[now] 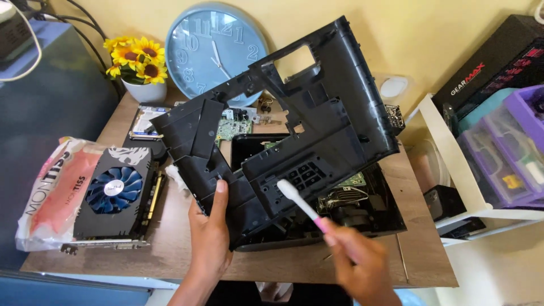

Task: Cleaning the internal plastic cover of an electronic device using a toothbrush to remove dust from crevices.

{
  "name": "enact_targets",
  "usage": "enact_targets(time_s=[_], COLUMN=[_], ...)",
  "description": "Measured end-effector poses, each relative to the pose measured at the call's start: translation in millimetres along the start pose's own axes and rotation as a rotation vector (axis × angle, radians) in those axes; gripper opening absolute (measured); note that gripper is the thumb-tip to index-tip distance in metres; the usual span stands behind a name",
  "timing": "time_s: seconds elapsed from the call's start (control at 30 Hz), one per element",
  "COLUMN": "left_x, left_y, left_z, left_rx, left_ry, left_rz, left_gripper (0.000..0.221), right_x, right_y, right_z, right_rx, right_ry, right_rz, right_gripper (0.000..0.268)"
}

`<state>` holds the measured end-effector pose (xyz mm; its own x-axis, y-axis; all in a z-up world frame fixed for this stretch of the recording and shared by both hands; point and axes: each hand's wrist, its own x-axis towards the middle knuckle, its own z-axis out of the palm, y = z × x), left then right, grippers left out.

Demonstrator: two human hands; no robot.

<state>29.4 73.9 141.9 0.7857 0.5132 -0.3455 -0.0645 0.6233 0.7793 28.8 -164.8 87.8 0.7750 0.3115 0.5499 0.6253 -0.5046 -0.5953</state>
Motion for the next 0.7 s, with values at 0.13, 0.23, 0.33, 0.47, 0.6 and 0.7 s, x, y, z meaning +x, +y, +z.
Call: enact_targets(time_s=[0.13, 0.23, 0.33, 0.47, 0.6, 0.7], left_x=[1.3, 0.2, 0.3, -0.4, -2.7, -2.4], left_y=[-2.6, -0.8, -0.3, 3.2, 1.1, 3.5], left_z=[-1.9, 0.9, 0.5, 0.3, -1.4, -0.6], left_rx=[0.027, 0.009, 0.027, 0.037, 0.039, 0.034], left_ry=[-0.026, -0.007, -0.002, 0.02, -0.028, -0.032], left_rz=[0.029, 0.0, 0.013, -0.011, 0.009, 0.004], left_gripper=[0.058, 0.057, 0.059, 0.059, 0.055, 0.058], right_x=[-2.7, 4.3, -1.5, 0.1, 0.9, -0.1], right_y=[1.4, -3.5, 0.1, -1.2, -3.4, -0.5], right_z=[6.7, 5.5, 14.4, 8.1, 6.3, 10.2], right_rx=[-0.035, -0.003, -0.006, -0.039, -0.009, 0.008], right_ry=[-0.021, -0.015, -0.026, -0.04, -0.064, -0.072], right_rz=[-0.122, -0.083, -0.101, -0.053, -0.087, -0.094], right_gripper=[0.03, 0.031, 0.027, 0.03, 0.027, 0.029])
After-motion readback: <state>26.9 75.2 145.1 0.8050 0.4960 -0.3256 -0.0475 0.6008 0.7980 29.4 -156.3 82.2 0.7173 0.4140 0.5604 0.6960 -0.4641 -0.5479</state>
